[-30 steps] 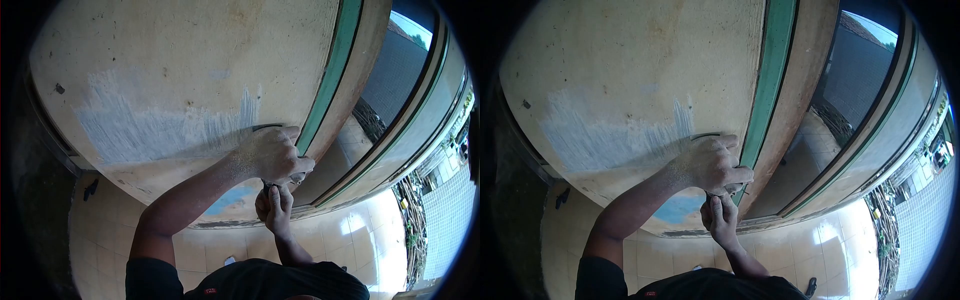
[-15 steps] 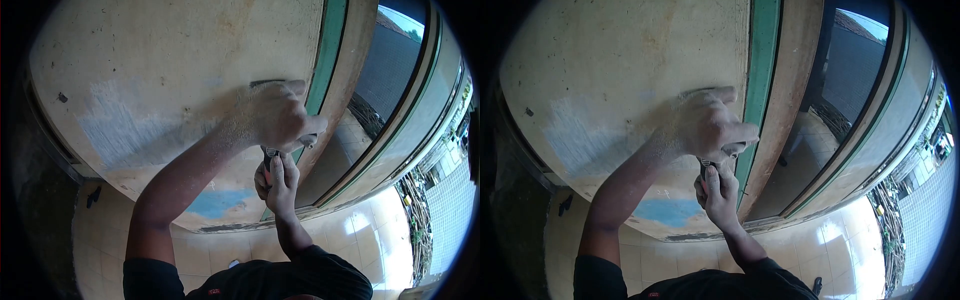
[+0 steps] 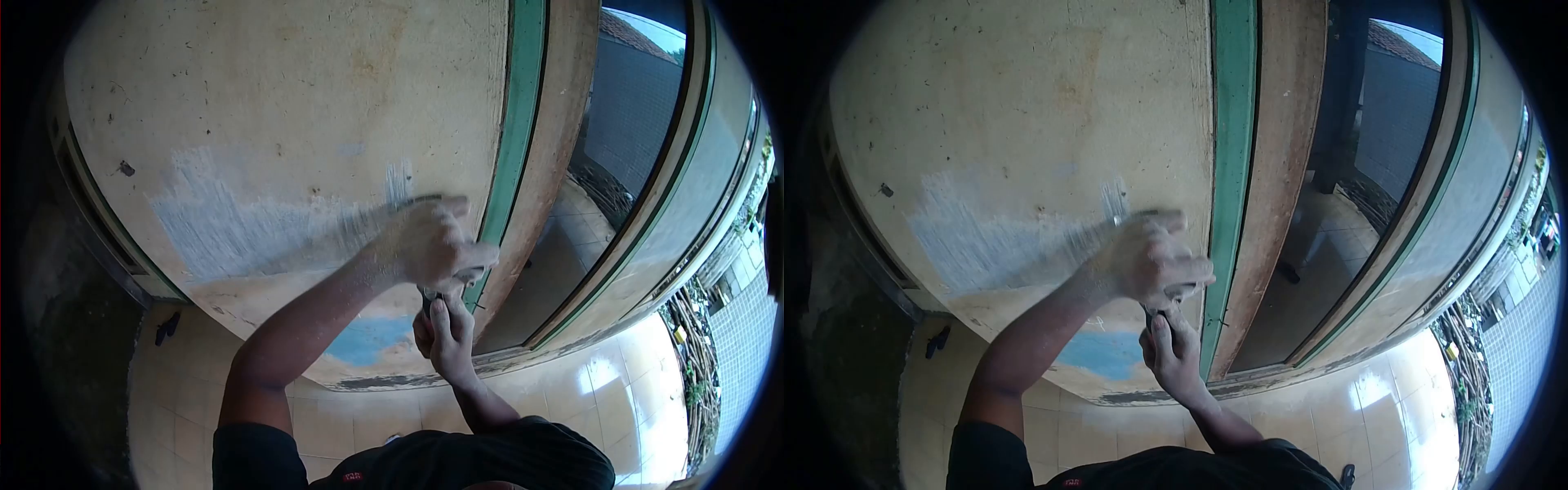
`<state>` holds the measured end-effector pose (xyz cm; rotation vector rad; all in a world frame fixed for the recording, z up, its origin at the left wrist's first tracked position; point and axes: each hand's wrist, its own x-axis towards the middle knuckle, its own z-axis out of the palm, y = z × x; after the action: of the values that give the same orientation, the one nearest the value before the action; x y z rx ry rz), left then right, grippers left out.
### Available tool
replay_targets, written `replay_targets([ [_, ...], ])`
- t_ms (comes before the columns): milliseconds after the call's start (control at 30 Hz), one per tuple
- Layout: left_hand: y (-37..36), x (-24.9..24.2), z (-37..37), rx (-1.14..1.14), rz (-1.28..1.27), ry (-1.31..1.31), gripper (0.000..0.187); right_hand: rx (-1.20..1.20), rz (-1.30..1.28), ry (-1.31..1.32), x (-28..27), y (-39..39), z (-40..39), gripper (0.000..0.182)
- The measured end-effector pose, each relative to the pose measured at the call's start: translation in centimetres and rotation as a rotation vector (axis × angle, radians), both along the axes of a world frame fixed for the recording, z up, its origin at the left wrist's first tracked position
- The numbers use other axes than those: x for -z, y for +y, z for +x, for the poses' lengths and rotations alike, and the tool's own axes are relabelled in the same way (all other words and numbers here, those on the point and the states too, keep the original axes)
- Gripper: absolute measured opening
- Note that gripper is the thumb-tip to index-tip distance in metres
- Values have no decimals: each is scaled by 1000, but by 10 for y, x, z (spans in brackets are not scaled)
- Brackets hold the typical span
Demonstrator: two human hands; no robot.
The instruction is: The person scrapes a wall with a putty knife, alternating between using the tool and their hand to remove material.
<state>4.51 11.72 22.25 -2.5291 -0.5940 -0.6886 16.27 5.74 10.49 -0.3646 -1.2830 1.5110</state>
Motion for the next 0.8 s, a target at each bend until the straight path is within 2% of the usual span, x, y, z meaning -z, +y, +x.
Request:
replay_targets([
  [33, -1, 10, 1, -6, 8, 7, 16, -9, -24, 68, 15, -5, -2, 32],
  [100, -2, 18, 3, -27, -45, 90, 15, 17, -69, 31, 19, -8, 2, 28],
  [167, 7, -7, 2, 11, -34, 86, 16, 14, 39, 21, -1, 9, -1, 23],
  [200, 8, -29, 3, -47, -11, 93, 17, 40, 99, -3, -14, 20, -6, 22],
  [267, 4, -39, 4, -93, -10, 66, 18, 58, 110, 10, -30, 19, -8, 23],
  [333, -2, -25, 1, -95, 14, 26, 17, 42, 100, 13, -24, 8, -5, 24],
  [433, -10, 20, -1, -54, -27, -25, 16, -57, -140, 11, 14, -17, 4, 31],
  [467, -9, 27, -4, -26, -70, -28, 16, -54, -93, 22, 17, -12, 3, 32],
  [600, 0, -37, -4, -54, 54, -1, 18, -22, 43, -42, -39, 7, 3, 32],
  [700, -5, -10, -7, -35, 79, -3, 19, 72, 34, -15, -13, -7, -7, 27],
  [767, -5, 19, -9, -8, 74, -30, 16, 11, -84, -20, 20, -17, -2, 31],
  [800, -2, 23, -10, -45, 49, 33, 19, 18, -29, -8, 26, -6, -7, 29],
])
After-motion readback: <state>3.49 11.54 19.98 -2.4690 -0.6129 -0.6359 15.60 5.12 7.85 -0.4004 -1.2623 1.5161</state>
